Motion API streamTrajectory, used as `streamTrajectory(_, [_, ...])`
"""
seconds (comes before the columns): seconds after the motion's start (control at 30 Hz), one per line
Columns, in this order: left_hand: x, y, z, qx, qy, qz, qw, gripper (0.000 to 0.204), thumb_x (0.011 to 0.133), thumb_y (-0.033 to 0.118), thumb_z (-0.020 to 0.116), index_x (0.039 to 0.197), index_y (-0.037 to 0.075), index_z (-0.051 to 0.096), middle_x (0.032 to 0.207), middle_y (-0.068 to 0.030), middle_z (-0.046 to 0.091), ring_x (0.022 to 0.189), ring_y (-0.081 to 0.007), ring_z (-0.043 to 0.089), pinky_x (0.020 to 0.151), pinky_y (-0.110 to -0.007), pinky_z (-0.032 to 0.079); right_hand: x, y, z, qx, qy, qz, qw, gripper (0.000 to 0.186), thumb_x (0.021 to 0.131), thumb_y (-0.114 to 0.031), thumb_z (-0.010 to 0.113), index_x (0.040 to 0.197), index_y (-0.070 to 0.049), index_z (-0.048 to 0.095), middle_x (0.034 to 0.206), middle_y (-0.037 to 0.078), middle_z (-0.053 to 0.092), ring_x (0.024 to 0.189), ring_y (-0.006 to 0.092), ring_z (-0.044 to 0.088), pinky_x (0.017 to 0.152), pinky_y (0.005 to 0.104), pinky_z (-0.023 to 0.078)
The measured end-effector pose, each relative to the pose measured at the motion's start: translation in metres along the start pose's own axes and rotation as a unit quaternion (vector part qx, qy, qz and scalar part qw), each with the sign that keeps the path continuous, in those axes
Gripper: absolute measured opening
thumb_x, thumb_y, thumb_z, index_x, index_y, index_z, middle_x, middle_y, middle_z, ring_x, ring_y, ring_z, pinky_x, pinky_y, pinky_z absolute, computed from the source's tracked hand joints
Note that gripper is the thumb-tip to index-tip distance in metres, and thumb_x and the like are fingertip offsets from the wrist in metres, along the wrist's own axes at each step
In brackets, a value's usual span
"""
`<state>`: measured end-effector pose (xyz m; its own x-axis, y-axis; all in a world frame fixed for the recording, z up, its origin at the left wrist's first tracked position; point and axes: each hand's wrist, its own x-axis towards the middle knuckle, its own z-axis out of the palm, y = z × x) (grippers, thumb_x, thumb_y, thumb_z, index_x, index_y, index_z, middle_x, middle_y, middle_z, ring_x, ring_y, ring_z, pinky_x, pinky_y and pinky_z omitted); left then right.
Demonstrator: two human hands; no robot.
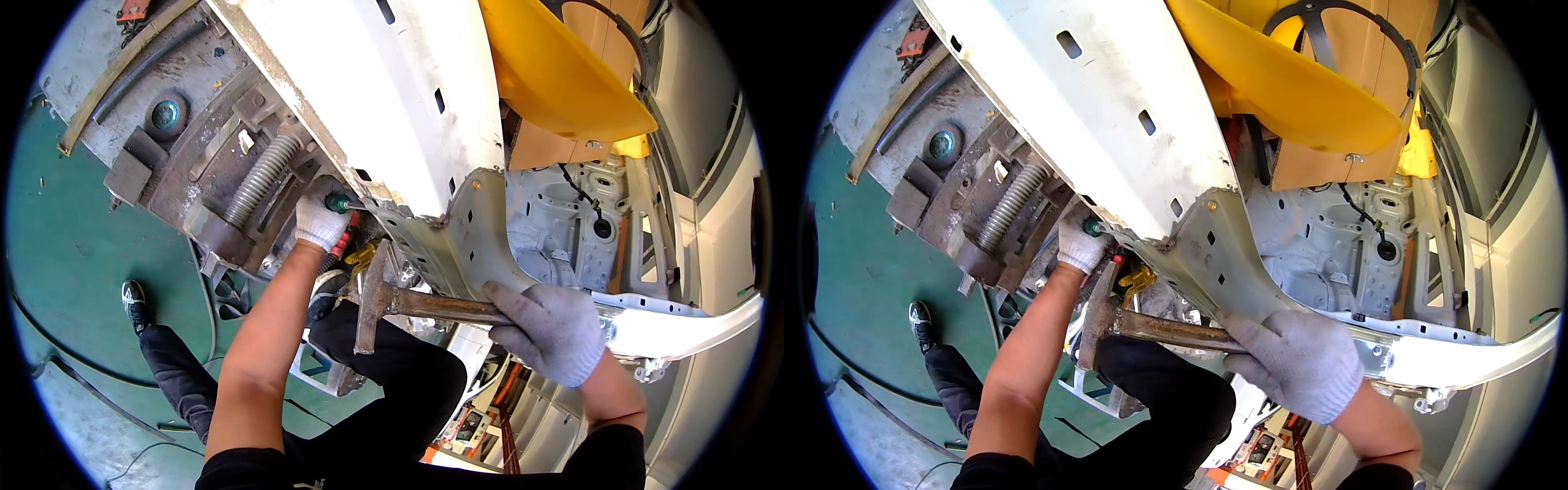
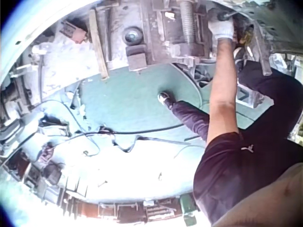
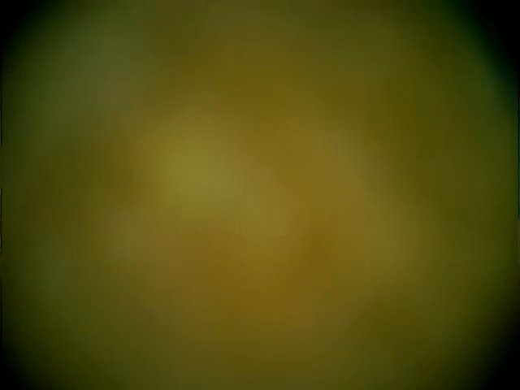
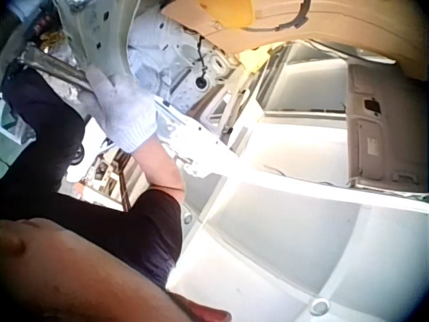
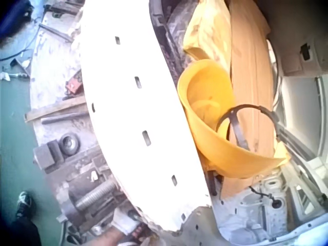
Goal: The person walks through a workshop, retrieves a hammer and screwdriver, then works on a white car body panel mounted on a stand. They use the hammer and screwdriver to adjust or remove fasteners, then switch to a welding torch to weld sections of the panel.
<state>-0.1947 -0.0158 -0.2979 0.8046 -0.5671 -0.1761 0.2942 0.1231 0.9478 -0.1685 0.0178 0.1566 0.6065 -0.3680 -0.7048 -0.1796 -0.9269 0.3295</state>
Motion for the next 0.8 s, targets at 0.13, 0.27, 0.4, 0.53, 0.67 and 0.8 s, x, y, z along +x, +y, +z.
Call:
streamTrajectory(0.13, [-0.001, -0.003, 0.001, 0.001, -0.006, -0.012, 1.0, 0.015, 0.079, 0.013, 0.08, 0.089, 0.01, 0.07, 0.089, -0.0142, 0.073, 0.086, -0.0371, 0.073, 0.079, -0.045, 0.059, 0.012, 0.002, -0.03, -0.083, -0.01, -0.034, 0.996, 0.044, 0.094, -0.044, 0.079, 0.129, -0.019, 0.072, 0.065, 0.006, 0.058, 0.053, 0.0272, 0.062, 0.049, 0.0414, 0.052])
streamTrajectory(0.27, [-0.001, 0.001, 0.001, 0.005, -0.009, -0.027, 1.0, 0.015, 0.082, 0.019, 0.08, 0.089, 0.011, 0.07, 0.09, -0.0145, 0.073, 0.089, -0.0389, 0.072, 0.08, -0.046, 0.058, 0.023, 0.012, -0.038, -0.147, -0.027, -0.036, 0.988, 0.041, 0.097, -0.046, 0.074, 0.128, -0.02, 0.07, 0.065, 0.007, 0.059, 0.055, 0.0283, 0.065, 0.049, 0.042, 0.052])
streamTrajectory(0.4, [-0.001, 0.002, 0.0, 0.011, -0.011, -0.03, 0.999, 0.018, 0.083, 0.023, 0.081, 0.09, 0.01, 0.069, 0.091, -0.016, 0.072, 0.09, -0.0401, 0.072, 0.081, -0.047, 0.058, 0.027, 0.0, -0.05, -0.146, -0.083, -0.046, 0.985, 0.041, 0.097, -0.047, 0.074, 0.125, -0.018, 0.071, 0.065, 0.007, 0.059, 0.055, 0.0277, 0.065, 0.049, 0.0421, 0.052])
streamTrajectory(0.53, [-0.003, 0.0, 0.0, 0.013, -0.015, -0.025, 1.0, 0.018, 0.083, 0.023, 0.081, 0.09, 0.01, 0.07, 0.091, -0.0158, 0.073, 0.089, -0.0402, 0.072, 0.08, -0.047, 0.058, 0.029, 0.014, -0.05, -0.117, -0.055, -0.08, 0.988, 0.041, 0.096, -0.047, 0.075, 0.124, -0.017, 0.072, 0.065, 0.007, 0.058, 0.055, 0.0272, 0.065, 0.048, 0.0421, 0.052])
streamTrajectory(0.67, [-0.004, -0.004, 0.002, -0.004, -0.01, -0.045, 0.999, 0.018, 0.083, 0.022, 0.081, 0.089, 0.01, 0.069, 0.089, -0.0153, 0.072, 0.089, -0.0397, 0.072, 0.08, -0.046, 0.058, 0.029, 0.014, -0.051, -0.131, -0.072, -0.065, 0.987, 0.042, 0.096, -0.045, 0.075, 0.126, -0.017, 0.071, 0.068, 0.007, 0.059, 0.055, 0.0269, 0.064, 0.048, 0.042, 0.051])
streamTrajectory(0.8, [-0.003, -0.004, 0.004, -0.014, -0.011, -0.037, 0.999, 0.018, 0.083, 0.022, 0.081, 0.091, 0.01, 0.07, 0.088, -0.0153, 0.072, 0.086, -0.0382, 0.072, 0.078, -0.045, 0.058, 0.035, 0.004, -0.06, -0.12, -0.125, -0.098, 0.98, 0.038, 0.097, -0.046, 0.073, 0.123, -0.019, 0.069, 0.068, 0.006, 0.058, 0.055, 0.0258, 0.065, 0.048, 0.0417, 0.052])
